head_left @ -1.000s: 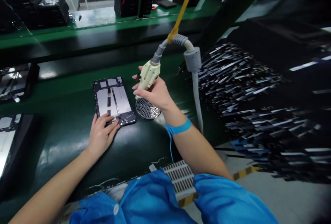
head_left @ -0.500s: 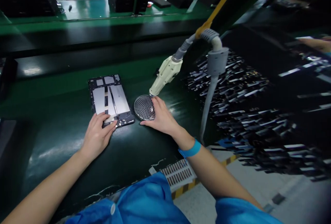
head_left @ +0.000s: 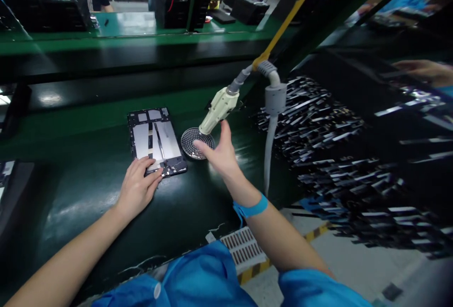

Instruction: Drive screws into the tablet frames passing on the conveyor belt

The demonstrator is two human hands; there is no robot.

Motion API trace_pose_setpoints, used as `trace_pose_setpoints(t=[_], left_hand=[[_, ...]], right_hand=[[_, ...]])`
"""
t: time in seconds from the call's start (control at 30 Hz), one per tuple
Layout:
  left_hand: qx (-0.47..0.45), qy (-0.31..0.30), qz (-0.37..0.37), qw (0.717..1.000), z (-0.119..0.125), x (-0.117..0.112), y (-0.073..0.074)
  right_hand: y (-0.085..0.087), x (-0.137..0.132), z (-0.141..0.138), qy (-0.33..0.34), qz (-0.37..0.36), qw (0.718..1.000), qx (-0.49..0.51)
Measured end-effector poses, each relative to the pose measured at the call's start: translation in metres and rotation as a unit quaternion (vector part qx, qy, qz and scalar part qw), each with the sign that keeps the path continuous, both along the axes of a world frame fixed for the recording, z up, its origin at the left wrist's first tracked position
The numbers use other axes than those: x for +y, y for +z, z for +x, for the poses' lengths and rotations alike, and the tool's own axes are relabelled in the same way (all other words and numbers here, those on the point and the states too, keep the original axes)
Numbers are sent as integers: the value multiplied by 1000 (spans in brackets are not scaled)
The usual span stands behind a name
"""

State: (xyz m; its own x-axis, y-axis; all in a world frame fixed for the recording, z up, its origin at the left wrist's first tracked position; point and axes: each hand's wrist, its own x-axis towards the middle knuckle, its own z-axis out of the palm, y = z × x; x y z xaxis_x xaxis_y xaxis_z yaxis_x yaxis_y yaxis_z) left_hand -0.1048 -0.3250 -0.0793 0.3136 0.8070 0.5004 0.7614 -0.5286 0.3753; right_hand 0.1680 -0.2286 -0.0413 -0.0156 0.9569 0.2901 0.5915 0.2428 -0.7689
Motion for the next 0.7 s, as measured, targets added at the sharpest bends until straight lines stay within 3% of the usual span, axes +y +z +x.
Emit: trace_pose_setpoints(t=[0.07, 0.23, 0.4, 0.7], left_hand=[[10, 0, -2, 1000, -1, -1, 1], [15, -3, -1, 1000, -3, -3, 2], [13, -5, -3, 1000, -3, -1, 1], [13, -11, -17, 1000, -5, 0, 3]], right_hand=[[20, 20, -15, -19, 42, 994, 104], [46, 49, -52, 109, 45, 943, 312], [44, 37, -53, 105, 91, 947, 290], [24, 34, -69, 82, 101, 955, 268]])
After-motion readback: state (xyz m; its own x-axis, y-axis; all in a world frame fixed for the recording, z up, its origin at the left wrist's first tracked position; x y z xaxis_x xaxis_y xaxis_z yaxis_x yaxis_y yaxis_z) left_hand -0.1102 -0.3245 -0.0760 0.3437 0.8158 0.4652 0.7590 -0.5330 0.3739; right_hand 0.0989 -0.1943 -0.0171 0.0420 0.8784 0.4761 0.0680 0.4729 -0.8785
